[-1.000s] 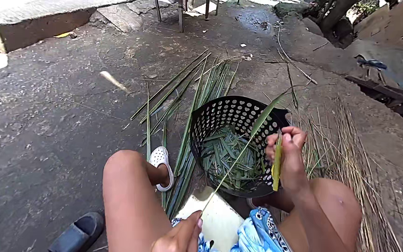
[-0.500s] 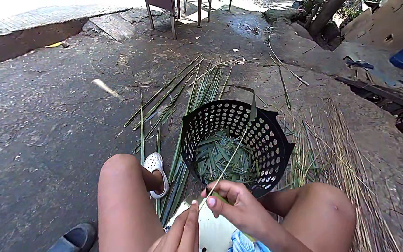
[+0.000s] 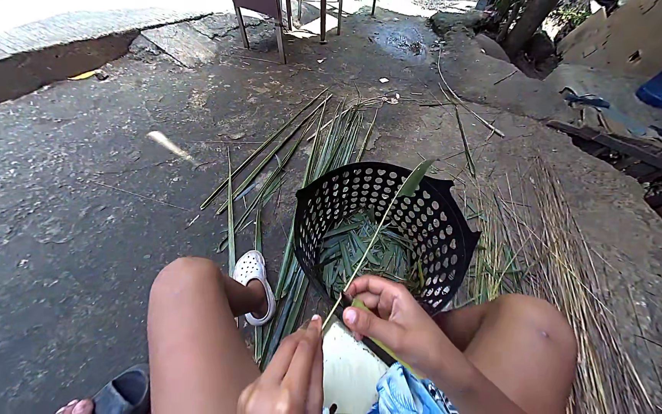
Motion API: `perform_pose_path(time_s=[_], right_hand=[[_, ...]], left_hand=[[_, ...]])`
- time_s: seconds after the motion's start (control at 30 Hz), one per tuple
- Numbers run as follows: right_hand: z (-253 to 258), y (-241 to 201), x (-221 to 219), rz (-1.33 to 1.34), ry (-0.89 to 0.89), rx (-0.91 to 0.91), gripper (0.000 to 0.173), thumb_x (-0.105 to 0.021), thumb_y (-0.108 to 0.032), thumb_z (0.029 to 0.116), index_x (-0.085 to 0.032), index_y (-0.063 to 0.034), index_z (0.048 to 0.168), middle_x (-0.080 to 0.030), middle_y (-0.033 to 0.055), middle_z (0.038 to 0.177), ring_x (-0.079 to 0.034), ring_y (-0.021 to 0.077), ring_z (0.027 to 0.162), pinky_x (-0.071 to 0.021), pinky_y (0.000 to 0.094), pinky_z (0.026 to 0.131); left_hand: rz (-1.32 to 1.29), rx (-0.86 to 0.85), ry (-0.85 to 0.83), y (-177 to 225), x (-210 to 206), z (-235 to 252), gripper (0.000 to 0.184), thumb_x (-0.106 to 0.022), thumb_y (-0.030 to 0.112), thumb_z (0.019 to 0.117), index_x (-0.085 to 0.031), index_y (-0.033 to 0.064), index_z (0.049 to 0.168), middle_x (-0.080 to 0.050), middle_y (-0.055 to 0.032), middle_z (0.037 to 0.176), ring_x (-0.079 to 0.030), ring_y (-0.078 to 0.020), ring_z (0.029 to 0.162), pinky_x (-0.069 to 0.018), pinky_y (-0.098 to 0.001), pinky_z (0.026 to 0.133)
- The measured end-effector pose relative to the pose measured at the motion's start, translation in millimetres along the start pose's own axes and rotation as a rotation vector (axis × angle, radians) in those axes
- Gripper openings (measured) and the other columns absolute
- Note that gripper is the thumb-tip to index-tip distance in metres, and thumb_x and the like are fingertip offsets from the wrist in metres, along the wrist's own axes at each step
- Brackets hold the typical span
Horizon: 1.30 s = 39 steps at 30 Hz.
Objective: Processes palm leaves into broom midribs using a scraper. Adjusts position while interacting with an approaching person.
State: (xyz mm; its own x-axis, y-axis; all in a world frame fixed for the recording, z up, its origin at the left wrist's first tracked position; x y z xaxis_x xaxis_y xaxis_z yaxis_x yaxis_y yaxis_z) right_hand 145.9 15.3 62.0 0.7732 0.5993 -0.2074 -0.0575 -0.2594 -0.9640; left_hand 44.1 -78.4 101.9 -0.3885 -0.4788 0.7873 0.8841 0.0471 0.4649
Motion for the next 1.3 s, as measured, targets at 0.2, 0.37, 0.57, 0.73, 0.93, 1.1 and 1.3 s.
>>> perform_pose_path(time_s=[0.2,0.37,0.57,0.73,0.93,1.1,1.3], right_hand=[[9.1,2.0,7.4,0.035,0.116,0.04,0.011,-0.056,0.006,0.0925,-0.061,-0.0038,0.092,-0.063,-0.0139,0.071,-0.058,-0.0094,0.064,-0.0487,0.0099,0.063],[11.5,7.8,8.6,0.06,0.03,0.011,0.014,-0.055,0.006,0.0924,-0.064,-0.005,0.09,-0.064,-0.0141,0.072,-0.059,-0.0089,0.065,-0.05,0.0107,0.064],[15.9,6.4,19.4,0.081,0.095,0.018,0.019,-0.054,0.008,0.0922,-0.066,-0.0064,0.088,-0.067,-0.0138,0.071,-0.061,-0.0082,0.064,-0.0512,0.011,0.063],[16.4,12.6,13.4,0.079,0.064,-0.015,0.017,-0.054,0.007,0.0932,-0.065,-0.0051,0.088,-0.065,-0.0133,0.071,-0.06,-0.0084,0.065,-0.0506,0.0111,0.064],[21.0,8.4,32.6,0.109,0.193,-0.057,0.022,-0.05,0.009,0.096,-0.065,-0.0055,0.087,-0.066,-0.0114,0.069,-0.06,-0.0065,0.063,-0.0508,0.0118,0.063],[23.5,15.1,17.9,0.188,0.106,-0.166,0.024,-0.047,0.007,0.0983,-0.063,-0.0062,0.088,-0.064,-0.0102,0.068,-0.059,-0.0061,0.06,-0.0497,0.011,0.059],[11.0,10.5,67.2,0.117,0.356,-0.093,0.023,-0.041,0.001,0.1038,-0.062,-0.0066,0.097,-0.065,-0.0109,0.072,-0.06,-0.0042,0.061,-0.0509,0.013,0.057]], left_hand=[[-0.013,0.002,-0.019,1.1,-0.9,-1.3,0.013,-0.065,-0.008,0.084,-0.076,-0.0107,0.091,-0.073,-0.0213,0.078,-0.07,-0.0236,0.06,-0.0542,-0.027,0.056],[-0.181,0.073,-0.066,-7.7,-1.1,0.6,0.013,-0.065,-0.006,0.0837,-0.075,-0.0126,0.088,-0.071,-0.0207,0.072,-0.061,-0.015,0.053,-0.0495,-0.0198,0.056],[-0.485,0.293,-0.196,-31.0,-7.3,-9.2,0.012,-0.066,-0.004,0.0863,-0.073,-0.0142,0.09,-0.066,-0.0126,0.065,-0.049,0.0058,0.049,-0.042,-0.0095,0.051],[-0.541,0.354,-0.233,-42.2,-10.8,-13.8,0.011,-0.066,-0.005,0.0866,-0.072,-0.0148,0.09,-0.064,-0.0089,0.064,-0.049,0.0077,0.05,-0.0421,-0.0091,0.051],[-0.652,0.442,-0.305,-49.2,-14.1,-22.9,0.01,-0.066,-0.007,0.0864,-0.071,-0.0146,0.09,-0.066,-0.0033,0.066,-0.048,0.0118,0.053,-0.0411,-0.0075,0.052],[-0.818,0.575,-0.344,-59.5,-15.1,-24.0,0.011,-0.062,-0.012,0.0863,-0.07,-0.0065,0.091,-0.069,0.0112,0.071,-0.051,0.0152,0.054,-0.0418,-0.0059,0.052],[-0.83,0.468,-0.378,-44.3,-36.9,-20.1,0.009,-0.065,-0.003,0.0899,-0.07,-0.0108,0.092,-0.069,-0.0036,0.075,-0.051,0.0085,0.053,-0.0427,-0.0092,0.05]])
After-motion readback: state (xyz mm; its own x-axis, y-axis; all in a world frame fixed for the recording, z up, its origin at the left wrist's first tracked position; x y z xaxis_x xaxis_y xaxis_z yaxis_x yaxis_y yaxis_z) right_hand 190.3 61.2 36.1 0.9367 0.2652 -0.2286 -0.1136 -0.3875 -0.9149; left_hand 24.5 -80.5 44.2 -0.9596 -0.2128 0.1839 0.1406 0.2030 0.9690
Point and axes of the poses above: each hand's wrist, its own z-axis towards the middle knuckle, its own x-axis out of the back of the hand, y = z × x, the point moved 6 cm from there along z, towards the middle knuckle
